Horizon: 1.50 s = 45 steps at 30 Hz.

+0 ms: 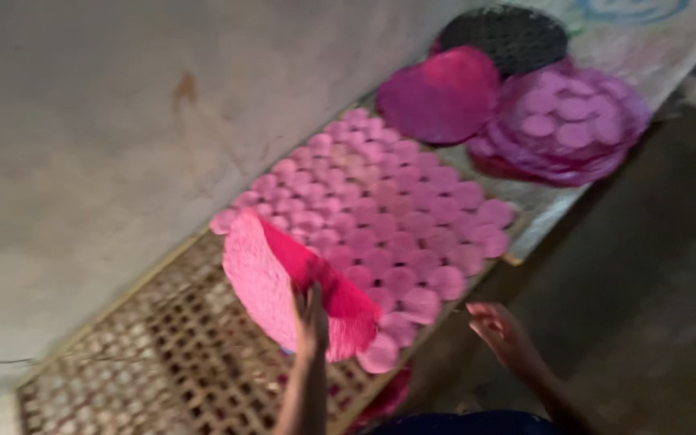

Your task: The person repeatedly picks up pink textured discs from a large pile and places them onto a circular pink mat on a bamboo rack. The person occasionally lifts and repositions the mat to continue arranging the discs in a dense pattern.

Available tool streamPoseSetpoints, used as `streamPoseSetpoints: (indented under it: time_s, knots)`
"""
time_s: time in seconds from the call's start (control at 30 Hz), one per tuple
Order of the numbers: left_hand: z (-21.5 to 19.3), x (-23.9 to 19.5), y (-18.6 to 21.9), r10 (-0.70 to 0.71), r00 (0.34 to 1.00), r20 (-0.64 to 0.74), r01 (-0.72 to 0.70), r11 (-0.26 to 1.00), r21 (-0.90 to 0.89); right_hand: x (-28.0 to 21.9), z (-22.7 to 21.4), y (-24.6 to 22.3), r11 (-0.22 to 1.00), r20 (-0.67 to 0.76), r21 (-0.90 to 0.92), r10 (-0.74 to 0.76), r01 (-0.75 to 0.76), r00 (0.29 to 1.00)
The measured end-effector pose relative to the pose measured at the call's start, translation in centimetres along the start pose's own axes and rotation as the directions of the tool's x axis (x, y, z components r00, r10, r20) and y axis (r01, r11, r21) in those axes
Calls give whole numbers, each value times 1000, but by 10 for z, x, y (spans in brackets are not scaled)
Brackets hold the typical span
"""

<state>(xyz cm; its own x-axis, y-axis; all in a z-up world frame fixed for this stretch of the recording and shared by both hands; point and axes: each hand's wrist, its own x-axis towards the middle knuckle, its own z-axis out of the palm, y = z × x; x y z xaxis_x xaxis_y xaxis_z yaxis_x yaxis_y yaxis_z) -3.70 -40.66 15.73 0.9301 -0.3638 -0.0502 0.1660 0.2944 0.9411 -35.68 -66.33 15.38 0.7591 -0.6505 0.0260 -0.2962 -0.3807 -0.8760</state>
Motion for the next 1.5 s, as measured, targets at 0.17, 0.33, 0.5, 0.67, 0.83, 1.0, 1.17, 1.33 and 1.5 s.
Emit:
streamPoseSetpoints:
  time_s: [0.17, 0.33, 0.5, 0.67, 0.83, 1.0, 1.17, 1.33, 1.5]
  knots:
    - [175, 73, 12, 155, 926, 345, -12, 923, -384, -91, -138, 57, 947, -172, 153, 306, -282, 936]
    - [338, 153, 18, 44, 896, 443, 106, 945, -309, -121, -209, 62, 859, -331, 347, 487, -375, 808]
    - [450, 237, 21, -3, 930, 367, 137, 930, -341, -102, -232, 86, 874, -402, 391, 443, -288, 801]
    - [535, 338, -11, 274, 933, 233, -118, 845, -522, -60, -275, 139, 912, -439, 377, 332, -164, 835]
    - [591, 434, -37, 363, 927, 95, -276, 831, -483, 39, -335, 165, 920, -401, 331, 340, -212, 851]
    - [549, 500, -59, 250, 968, 27, -186, 784, -592, 145, -392, 166, 935, -303, 280, 301, -217, 904]
    - [468, 489, -120, 25, 994, -111, -66, 921, -385, 206, -427, 176, 957, -274, 236, 234, -170, 933]
    - [451, 458, -149, -150, 966, -209, 100, 968, -231, 286, -452, 179, 980, -159, 154, 151, -127, 976]
    - [475, 389, -151, 503, 797, -334, -192, 736, 649, 409, -483, 179, 991, -113, 113, 80, -68, 990]
